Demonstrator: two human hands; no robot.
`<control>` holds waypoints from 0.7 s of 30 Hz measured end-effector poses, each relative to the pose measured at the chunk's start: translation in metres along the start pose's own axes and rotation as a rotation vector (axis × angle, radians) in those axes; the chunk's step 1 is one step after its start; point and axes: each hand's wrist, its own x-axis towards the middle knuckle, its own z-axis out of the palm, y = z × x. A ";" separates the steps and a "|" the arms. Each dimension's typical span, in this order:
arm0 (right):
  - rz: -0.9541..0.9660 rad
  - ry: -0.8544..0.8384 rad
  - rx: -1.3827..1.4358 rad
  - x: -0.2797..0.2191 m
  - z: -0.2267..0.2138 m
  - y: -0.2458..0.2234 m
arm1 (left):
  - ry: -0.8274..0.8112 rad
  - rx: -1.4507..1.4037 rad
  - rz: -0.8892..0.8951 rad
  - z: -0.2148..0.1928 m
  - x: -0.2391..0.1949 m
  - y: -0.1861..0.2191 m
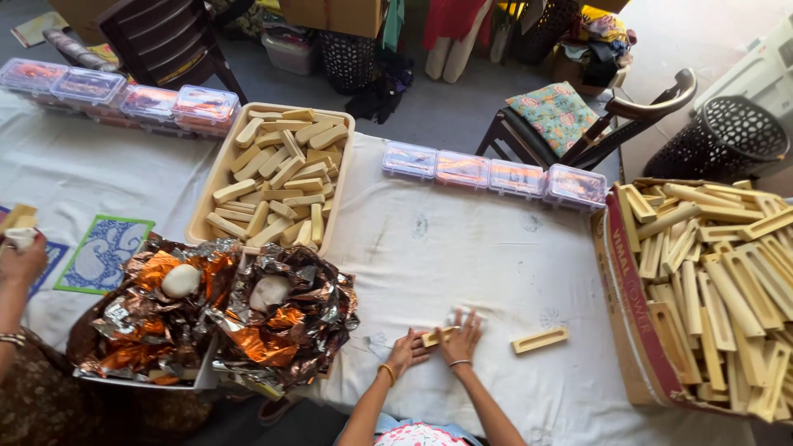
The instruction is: The person picks up small wooden items from a tray and wipes them with a white cloth. They then place the items onto a sheet of foil and wrap them. Another person is visible on the left, also handling wooden items.
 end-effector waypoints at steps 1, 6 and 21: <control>-0.010 -0.003 -0.003 -0.005 -0.005 -0.008 | 0.003 -0.008 0.007 0.003 0.001 -0.003; -0.334 -0.210 0.071 -0.029 -0.033 -0.049 | 0.236 0.062 0.239 -0.002 0.012 -0.017; -0.243 -0.367 0.050 0.016 -0.085 0.014 | 0.332 0.057 0.186 0.025 -0.005 -0.010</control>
